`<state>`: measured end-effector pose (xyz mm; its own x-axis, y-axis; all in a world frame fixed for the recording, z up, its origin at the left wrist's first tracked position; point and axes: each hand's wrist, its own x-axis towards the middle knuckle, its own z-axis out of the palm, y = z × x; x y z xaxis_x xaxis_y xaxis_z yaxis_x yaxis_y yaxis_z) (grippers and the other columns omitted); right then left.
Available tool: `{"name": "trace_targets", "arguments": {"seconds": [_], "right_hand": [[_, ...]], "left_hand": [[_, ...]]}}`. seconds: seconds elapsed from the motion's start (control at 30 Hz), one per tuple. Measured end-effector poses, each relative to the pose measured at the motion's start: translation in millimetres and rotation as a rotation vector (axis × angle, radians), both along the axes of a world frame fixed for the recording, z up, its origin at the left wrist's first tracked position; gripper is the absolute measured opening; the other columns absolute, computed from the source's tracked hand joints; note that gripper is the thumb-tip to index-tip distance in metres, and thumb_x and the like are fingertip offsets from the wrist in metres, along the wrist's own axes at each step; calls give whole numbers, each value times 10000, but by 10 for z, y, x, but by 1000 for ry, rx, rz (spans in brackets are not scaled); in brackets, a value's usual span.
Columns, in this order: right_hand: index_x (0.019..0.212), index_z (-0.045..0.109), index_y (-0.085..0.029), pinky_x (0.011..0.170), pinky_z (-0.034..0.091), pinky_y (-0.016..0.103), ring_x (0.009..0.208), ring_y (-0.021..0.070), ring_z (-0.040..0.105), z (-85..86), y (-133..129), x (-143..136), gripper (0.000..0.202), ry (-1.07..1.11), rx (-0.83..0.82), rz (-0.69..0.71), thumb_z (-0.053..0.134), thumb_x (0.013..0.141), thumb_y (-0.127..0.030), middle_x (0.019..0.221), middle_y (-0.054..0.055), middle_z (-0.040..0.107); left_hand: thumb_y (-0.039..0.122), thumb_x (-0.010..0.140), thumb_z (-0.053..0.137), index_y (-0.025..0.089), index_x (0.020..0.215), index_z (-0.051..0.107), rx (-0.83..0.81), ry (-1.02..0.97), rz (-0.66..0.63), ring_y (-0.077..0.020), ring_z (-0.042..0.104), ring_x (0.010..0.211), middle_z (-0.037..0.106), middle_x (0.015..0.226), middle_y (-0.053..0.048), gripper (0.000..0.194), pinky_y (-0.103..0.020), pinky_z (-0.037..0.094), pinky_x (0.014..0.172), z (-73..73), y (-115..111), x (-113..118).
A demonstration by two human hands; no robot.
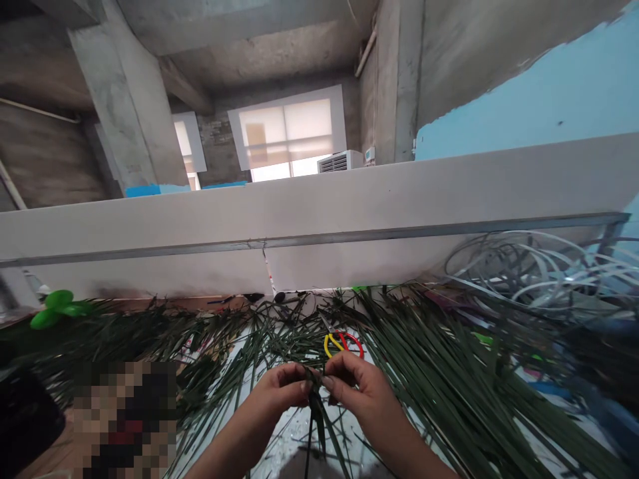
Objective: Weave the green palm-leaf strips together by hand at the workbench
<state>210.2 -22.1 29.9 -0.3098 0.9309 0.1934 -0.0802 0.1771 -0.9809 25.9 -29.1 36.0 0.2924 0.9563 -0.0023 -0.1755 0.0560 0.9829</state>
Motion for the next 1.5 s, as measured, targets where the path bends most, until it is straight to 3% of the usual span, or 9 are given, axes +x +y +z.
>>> {"name": "trace_targets", "arguments": {"seconds": [0.17, 0.33, 0.47, 0.67, 0.87, 1.0, 1.13, 1.3, 1.5], "right_hand": [[791, 567, -205, 571, 363, 249, 661, 145, 420, -57, -14, -53, 303, 0, 34, -32, 667, 814, -490, 716, -32, 484], [744, 544, -204, 553, 315, 252, 621, 134, 370, -171, -2, -108, 305, 32, 66, -46, 669, 815, -473, 667, -50, 437], [761, 559, -202, 533, 309, 242, 602, 125, 373, -210, 29, -131, 354, 85, 2, -59, 700, 780, -525, 676, -51, 455], [815, 572, -215, 597, 390, 244, 623, 126, 467, -161, 35, -111, 404, 188, -183, -125, 761, 710, -557, 735, -43, 539], [871, 579, -245, 588, 437, 247, 594, 139, 498, -199, 90, -59, 392, 229, -245, -230, 742, 731, -572, 627, -57, 531], [847, 586, -230, 576, 450, 253, 605, 134, 482, -173, 80, -75, 422, 210, -167, -265, 762, 701, -585, 689, -40, 537], [806, 587, -223, 558, 448, 261, 603, 132, 479, -183, 52, -121, 456, 159, -119, -216, 755, 679, -627, 743, -27, 538], [784, 584, -218, 529, 414, 253, 577, 127, 459, -248, 63, -139, 443, 147, -66, -179, 723, 710, -633, 713, -28, 519], [793, 585, -223, 508, 382, 244, 548, 115, 439, -304, 124, -118, 453, 152, -109, -212, 722, 694, -643, 710, -36, 523]], "left_hand": [[315, 682, 816, 131, 848, 766, 72, 4, -133, -158, 542, 762, 677, 746, -23, 253, -273, 382, 755, 82, -69, 34], [318, 682, 810, 132, 824, 738, 90, 145, -132, -147, 518, 744, 651, 747, -9, 245, -266, 372, 710, 82, -89, 3], [328, 671, 813, 135, 831, 717, 37, 80, -127, -164, 554, 760, 659, 751, -13, 269, -289, 397, 753, 48, -63, 2], [347, 719, 795, 136, 1010, 700, 72, 66, -25, -264, 588, 1058, 703, 1073, -112, 373, -363, 396, 940, -18, -23, -17], [540, 661, 794, 240, 1313, 457, -87, 31, 237, -287, 594, 1103, 572, 1320, -146, 794, -324, 479, 710, -135, 85, -37], [713, 520, 781, 174, 1060, 585, -216, -3, 132, -212, 650, 769, 684, 955, -90, 787, -288, 447, 613, -313, 187, 45], [648, 530, 821, 146, 831, 645, -125, -24, 68, -147, 584, 633, 664, 749, -37, 611, -270, 402, 616, -411, 180, 132], [546, 496, 885, 128, 758, 673, -92, -106, 158, -126, 510, 582, 607, 647, -11, 537, -268, 365, 596, -341, 99, 159], [427, 573, 881, 124, 823, 712, -78, -150, 15, -146, 543, 651, 651, 737, -38, 428, -288, 408, 664, -177, -4, 138]]}}
